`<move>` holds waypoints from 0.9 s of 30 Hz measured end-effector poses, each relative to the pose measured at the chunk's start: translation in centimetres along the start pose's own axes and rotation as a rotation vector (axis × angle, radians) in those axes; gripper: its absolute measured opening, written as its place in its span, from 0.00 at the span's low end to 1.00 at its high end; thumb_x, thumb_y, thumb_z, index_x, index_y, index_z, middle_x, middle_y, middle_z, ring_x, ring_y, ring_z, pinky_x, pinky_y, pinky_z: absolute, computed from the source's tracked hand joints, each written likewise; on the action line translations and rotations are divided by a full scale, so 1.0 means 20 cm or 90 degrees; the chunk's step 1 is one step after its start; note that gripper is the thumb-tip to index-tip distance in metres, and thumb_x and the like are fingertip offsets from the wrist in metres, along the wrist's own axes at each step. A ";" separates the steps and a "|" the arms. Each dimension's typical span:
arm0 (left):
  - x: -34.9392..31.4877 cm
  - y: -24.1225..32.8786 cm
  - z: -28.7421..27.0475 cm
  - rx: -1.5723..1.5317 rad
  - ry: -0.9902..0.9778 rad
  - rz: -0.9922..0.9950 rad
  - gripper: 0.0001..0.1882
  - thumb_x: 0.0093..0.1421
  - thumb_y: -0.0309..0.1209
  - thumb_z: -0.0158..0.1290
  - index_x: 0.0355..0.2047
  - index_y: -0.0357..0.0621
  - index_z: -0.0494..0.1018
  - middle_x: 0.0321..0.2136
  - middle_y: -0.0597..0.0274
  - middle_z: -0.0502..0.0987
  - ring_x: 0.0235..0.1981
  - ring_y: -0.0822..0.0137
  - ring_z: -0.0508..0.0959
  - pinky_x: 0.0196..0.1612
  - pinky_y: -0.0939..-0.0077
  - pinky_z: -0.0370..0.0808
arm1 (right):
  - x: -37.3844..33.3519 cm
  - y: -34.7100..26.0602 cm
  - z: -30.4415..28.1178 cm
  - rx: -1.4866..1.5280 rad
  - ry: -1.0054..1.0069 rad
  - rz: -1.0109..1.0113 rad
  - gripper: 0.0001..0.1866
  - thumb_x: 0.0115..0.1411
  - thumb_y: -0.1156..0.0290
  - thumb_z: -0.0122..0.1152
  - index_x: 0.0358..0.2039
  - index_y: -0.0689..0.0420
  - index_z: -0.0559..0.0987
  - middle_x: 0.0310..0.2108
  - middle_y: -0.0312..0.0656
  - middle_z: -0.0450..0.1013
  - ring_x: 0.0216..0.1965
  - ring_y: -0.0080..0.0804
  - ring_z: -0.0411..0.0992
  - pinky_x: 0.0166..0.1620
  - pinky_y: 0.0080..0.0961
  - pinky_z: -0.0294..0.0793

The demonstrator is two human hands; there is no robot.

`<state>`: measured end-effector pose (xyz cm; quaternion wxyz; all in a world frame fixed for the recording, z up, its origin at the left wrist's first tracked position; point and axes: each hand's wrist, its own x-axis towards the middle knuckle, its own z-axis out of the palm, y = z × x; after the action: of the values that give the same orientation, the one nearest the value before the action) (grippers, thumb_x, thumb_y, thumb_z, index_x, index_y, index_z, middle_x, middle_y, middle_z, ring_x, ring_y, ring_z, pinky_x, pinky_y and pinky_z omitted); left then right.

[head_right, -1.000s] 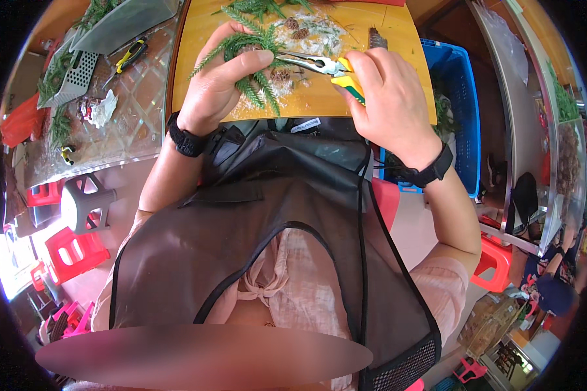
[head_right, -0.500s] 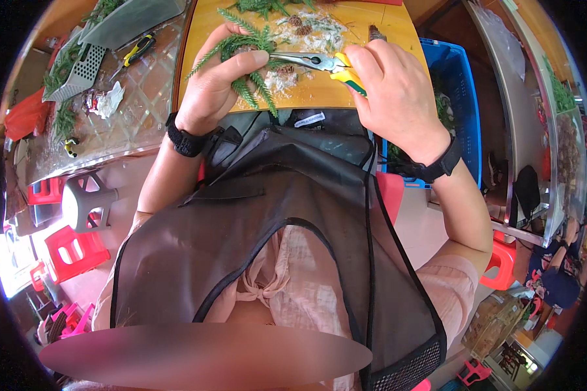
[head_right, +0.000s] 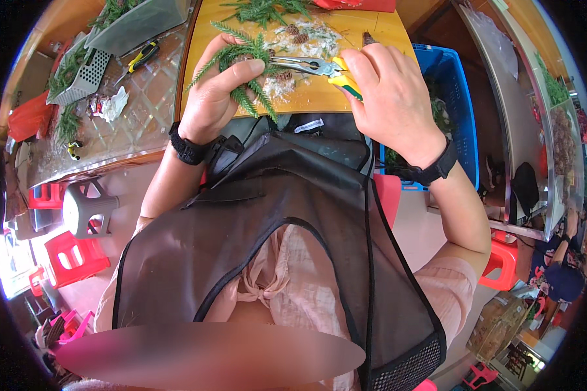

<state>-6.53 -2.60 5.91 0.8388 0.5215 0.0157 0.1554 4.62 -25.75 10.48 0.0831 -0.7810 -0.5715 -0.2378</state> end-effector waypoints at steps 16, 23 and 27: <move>0.00 0.00 -0.02 0.001 -0.010 0.001 0.16 0.55 0.22 0.59 0.42 0.43 0.67 0.34 0.66 0.75 0.36 0.73 0.76 0.36 0.78 0.70 | 0.01 0.01 0.03 -0.012 -0.015 -0.008 0.25 0.47 0.74 0.68 0.47 0.58 0.71 0.41 0.45 0.69 0.42 0.44 0.70 0.46 0.35 0.70; 0.00 -0.02 -0.02 0.016 -0.010 0.016 0.15 0.56 0.22 0.59 0.42 0.43 0.67 0.34 0.65 0.76 0.36 0.72 0.76 0.36 0.77 0.71 | 0.00 0.02 0.03 -0.014 -0.019 -0.011 0.28 0.43 0.78 0.69 0.47 0.57 0.71 0.39 0.43 0.68 0.42 0.43 0.70 0.45 0.34 0.71; 0.00 -0.01 -0.01 -0.033 -0.009 -0.048 0.14 0.56 0.22 0.58 0.41 0.43 0.68 0.33 0.64 0.76 0.36 0.71 0.77 0.35 0.77 0.71 | 0.01 0.06 0.04 -0.040 -0.015 -0.034 0.29 0.41 0.79 0.69 0.46 0.57 0.71 0.38 0.43 0.68 0.41 0.42 0.71 0.44 0.33 0.72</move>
<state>-6.55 -2.60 5.70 0.8573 0.4999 0.0253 0.1202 6.09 -25.61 10.03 0.0451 -0.7703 -0.5856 -0.2483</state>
